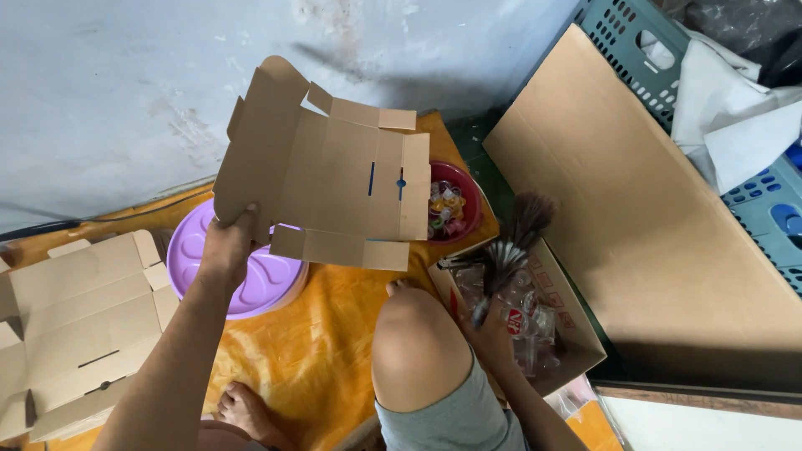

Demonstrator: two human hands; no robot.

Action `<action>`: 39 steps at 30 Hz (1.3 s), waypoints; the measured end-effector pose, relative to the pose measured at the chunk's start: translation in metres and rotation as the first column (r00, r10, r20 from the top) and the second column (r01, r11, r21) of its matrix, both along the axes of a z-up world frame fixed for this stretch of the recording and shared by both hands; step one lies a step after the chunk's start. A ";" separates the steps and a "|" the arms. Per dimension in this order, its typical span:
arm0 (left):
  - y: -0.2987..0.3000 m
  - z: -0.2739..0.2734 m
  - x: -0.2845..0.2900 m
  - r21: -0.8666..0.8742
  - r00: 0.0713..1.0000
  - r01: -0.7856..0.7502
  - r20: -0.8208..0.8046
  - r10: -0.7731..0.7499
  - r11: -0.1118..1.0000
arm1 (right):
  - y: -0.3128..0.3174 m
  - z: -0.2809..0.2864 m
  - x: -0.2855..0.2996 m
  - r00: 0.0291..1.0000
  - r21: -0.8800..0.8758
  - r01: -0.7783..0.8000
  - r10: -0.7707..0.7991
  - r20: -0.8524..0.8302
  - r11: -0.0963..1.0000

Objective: Folding a cardboard box and filling a plastic bag with snacks using tongs.

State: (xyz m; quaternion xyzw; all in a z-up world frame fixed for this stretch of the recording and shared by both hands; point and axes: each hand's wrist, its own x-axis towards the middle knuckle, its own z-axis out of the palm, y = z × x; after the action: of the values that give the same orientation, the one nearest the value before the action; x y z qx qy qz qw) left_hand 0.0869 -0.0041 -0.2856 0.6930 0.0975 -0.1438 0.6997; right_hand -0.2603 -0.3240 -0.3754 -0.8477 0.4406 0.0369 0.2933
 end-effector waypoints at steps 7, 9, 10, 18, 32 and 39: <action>-0.030 0.046 -0.031 -0.090 0.998 0.008 0.058 -0.002 0.996 | 0.013 0.026 -0.001 0.916 0.056 0.279 -0.283 0.285 0.959; -0.044 0.055 -0.034 -0.219 1.000 -0.012 0.025 0.018 0.976 | 0.008 0.034 -0.001 0.838 -0.130 0.087 -0.002 0.545 0.988; -0.052 0.052 -0.029 -0.223 0.999 -0.001 0.039 0.010 0.975 | 0.010 0.056 0.014 0.831 -0.133 0.097 -0.006 0.557 0.986; -0.073 0.011 -0.025 -0.084 1.000 0.008 -0.021 -0.010 0.996 | -0.035 -0.014 0.068 0.996 0.073 -0.089 0.089 0.007 0.993; -0.059 0.016 -0.032 0.088 0.997 0.073 -0.011 -0.072 0.993 | 0.006 0.038 0.078 0.932 -0.332 -0.312 0.355 0.076 0.890; -0.050 0.053 -0.045 0.183 0.996 0.081 0.031 -0.088 0.980 | -0.027 0.040 0.088 0.929 0.368 0.257 -0.334 0.162 0.894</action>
State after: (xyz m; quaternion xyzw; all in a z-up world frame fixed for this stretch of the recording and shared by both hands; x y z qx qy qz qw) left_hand 0.0422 -0.0536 -0.2327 0.7600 0.0669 -0.1505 0.6287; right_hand -0.1719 -0.3511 -0.3354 -0.7056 0.5164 -0.0272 0.4845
